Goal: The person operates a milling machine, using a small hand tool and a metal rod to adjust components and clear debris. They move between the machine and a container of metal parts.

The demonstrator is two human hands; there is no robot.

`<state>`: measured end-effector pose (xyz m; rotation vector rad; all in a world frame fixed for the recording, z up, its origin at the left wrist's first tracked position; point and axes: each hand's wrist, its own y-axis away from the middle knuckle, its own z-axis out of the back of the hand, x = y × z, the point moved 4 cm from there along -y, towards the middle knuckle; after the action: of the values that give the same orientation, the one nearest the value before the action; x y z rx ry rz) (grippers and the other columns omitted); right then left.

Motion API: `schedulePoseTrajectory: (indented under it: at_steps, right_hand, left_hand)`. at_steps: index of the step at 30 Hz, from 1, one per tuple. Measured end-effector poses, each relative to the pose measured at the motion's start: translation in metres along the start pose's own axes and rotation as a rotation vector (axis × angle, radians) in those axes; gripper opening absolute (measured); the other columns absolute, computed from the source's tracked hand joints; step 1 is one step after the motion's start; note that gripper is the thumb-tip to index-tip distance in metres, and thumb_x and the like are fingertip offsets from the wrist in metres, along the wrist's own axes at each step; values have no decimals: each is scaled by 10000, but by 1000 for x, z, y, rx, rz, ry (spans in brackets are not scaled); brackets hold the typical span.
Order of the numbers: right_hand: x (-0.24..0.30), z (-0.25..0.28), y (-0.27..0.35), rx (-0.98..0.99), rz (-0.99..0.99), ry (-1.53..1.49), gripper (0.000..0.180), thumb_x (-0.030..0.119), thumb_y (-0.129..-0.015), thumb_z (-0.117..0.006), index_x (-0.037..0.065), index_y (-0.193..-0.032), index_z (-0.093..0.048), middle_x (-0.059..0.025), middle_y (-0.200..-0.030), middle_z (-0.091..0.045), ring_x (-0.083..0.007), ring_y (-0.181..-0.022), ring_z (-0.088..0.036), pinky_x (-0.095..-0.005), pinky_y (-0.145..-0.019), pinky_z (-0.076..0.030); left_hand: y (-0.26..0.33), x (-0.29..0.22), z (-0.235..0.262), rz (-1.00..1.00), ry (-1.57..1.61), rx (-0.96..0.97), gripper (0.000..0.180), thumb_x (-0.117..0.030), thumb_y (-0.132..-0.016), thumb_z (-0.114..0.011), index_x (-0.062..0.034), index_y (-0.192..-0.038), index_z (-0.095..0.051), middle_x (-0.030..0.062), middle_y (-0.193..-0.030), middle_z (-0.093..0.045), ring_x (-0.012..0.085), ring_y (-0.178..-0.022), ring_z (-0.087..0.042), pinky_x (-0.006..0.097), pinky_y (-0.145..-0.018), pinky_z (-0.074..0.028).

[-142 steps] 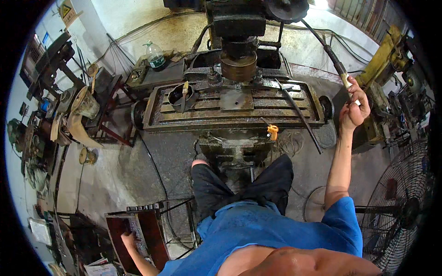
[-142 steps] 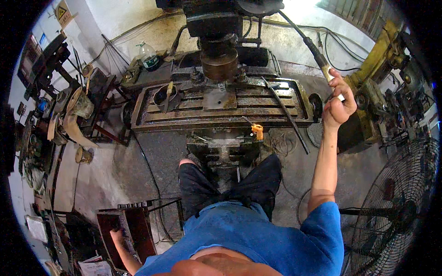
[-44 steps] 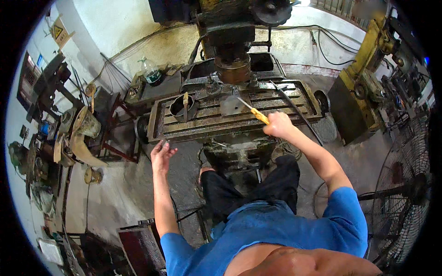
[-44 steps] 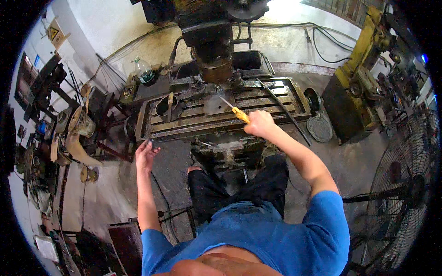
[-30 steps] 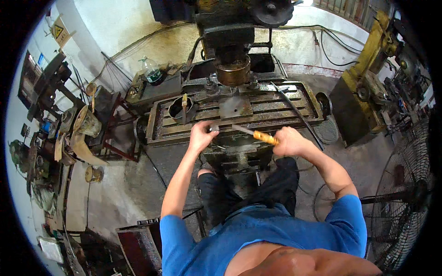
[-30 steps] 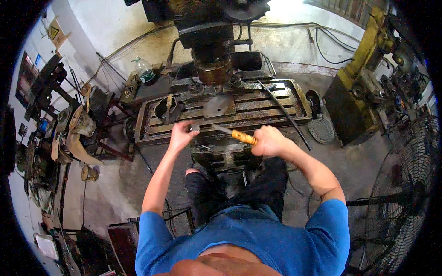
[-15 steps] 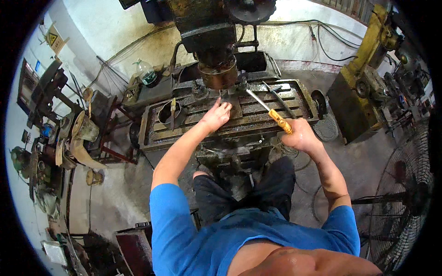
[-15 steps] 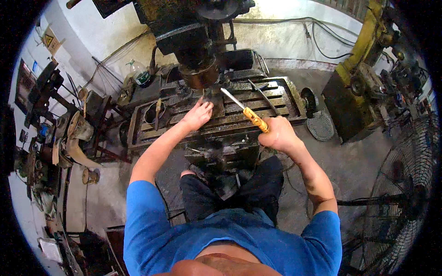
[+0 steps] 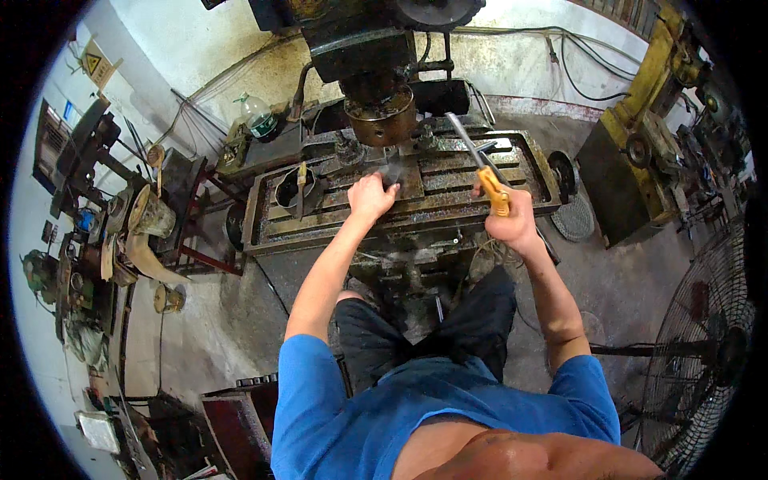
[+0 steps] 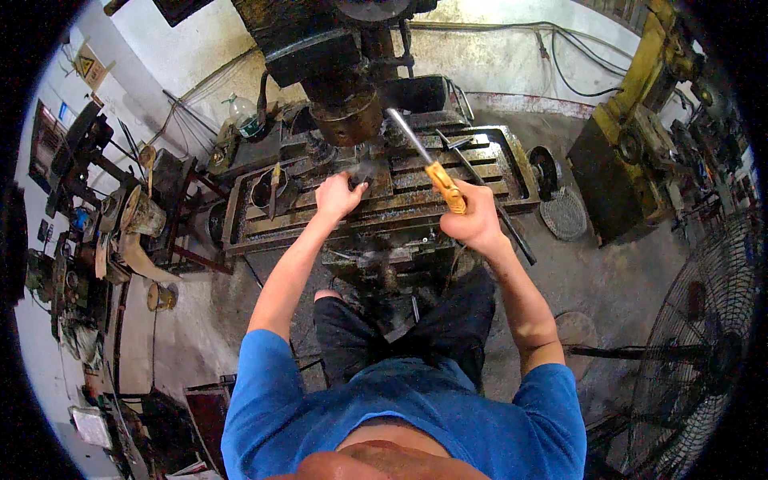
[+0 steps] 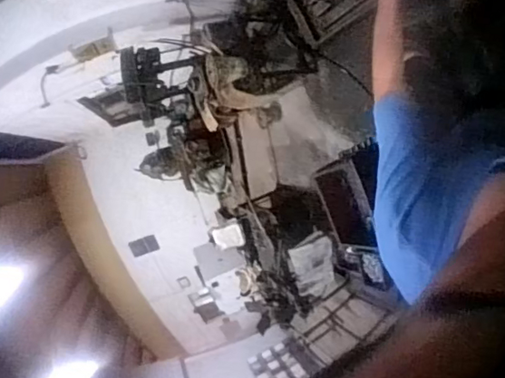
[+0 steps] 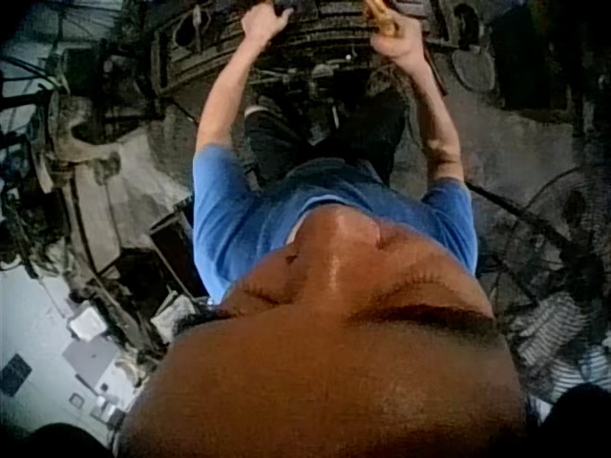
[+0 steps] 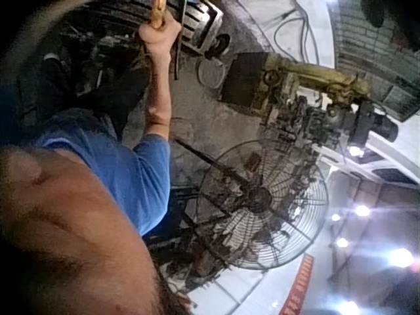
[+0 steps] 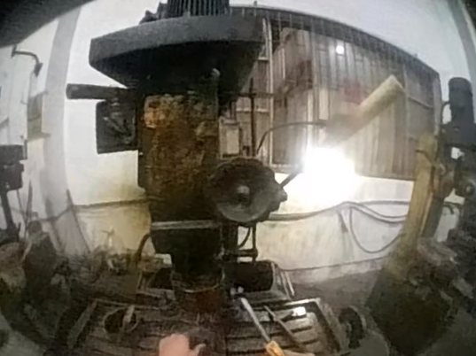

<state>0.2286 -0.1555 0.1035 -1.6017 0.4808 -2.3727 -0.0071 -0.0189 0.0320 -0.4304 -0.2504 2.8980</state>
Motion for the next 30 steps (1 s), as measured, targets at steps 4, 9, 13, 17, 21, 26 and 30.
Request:
schedulePoseTrajectory:
  at_steps: [4, 9, 13, 17, 21, 26, 30]
  right_hand:
    - [-23, -13, 5, -43, 64, -332, 299, 110, -598, -530, -9, -865, -598, 55, -592, -418, -34, -547, -334, -220, -467, -273]
    - [-143, -48, 35, 185, -251, -227, 296, 94, -600, -525, -15, -860, -614, 24, -612, -485, -57, -542, -394, -226, -487, -317]
    - [-161, -59, 51, 31, -337, 153, 371, 105, -584, -547, 28, -937, -632, -209, -746, -602, -277, -682, -614, -316, -634, -460]
    - [-141, -56, 55, -110, -336, 349, 375, 158, -578, -546, 1, -911, -623, -215, -776, -609, -357, -744, -597, -378, -673, -469]
    - [-145, -42, 74, -95, -190, 317, 383, 156, -551, -554, -3, -893, -621, -208, -789, -613, -335, -748, -608, -356, -673, -474]
    - [-143, -32, 95, -20, -326, 231, 372, 146, -555, -561, -35, -874, -621, -201, -790, -622, -268, -736, -627, -306, -695, -479]
    - [-149, -32, 103, -10, -398, 71, 369, 126, -564, -554, -76, -868, -608, -169, -770, -635, -214, -741, -630, -283, -714, -483]
  left_hand:
    - [-2, 0, 3, -76, 93, -119, 270, -285, -681, -626, -55, -819, -604, 133, -820, -609, 312, -789, -590, 418, -683, -471]
    - [-12, -4, -2, -90, 143, -150, 225, -254, -672, -640, -75, -802, -602, 110, -790, -631, 292, -767, -602, 405, -667, -473]
    - [-23, 27, -4, 9, 116, -154, 365, -311, -713, -655, -39, -945, -583, 111, -719, -627, 253, -647, -617, 374, -594, -473]
    - [-32, 45, -18, 107, 584, 158, 419, -254, -709, -679, 27, -998, -565, 126, -657, -616, 202, -507, -596, 332, -521, -460]
    - [-36, 42, -13, 133, 667, 243, 496, -202, -730, -682, 66, -1098, -486, 94, -577, -571, 137, -375, -499, 299, -393, -415]
    - [-41, 36, -2, 38, 508, 366, 465, -227, -718, -657, -27, -1119, -531, 82, -593, -587, 149, -413, -545, 303, -482, -451]
    - [-40, 34, 4, 18, 374, 316, 383, -247, -694, -688, -32, -990, -575, 97, -601, -586, 182, -460, -565, 338, -519, -460]
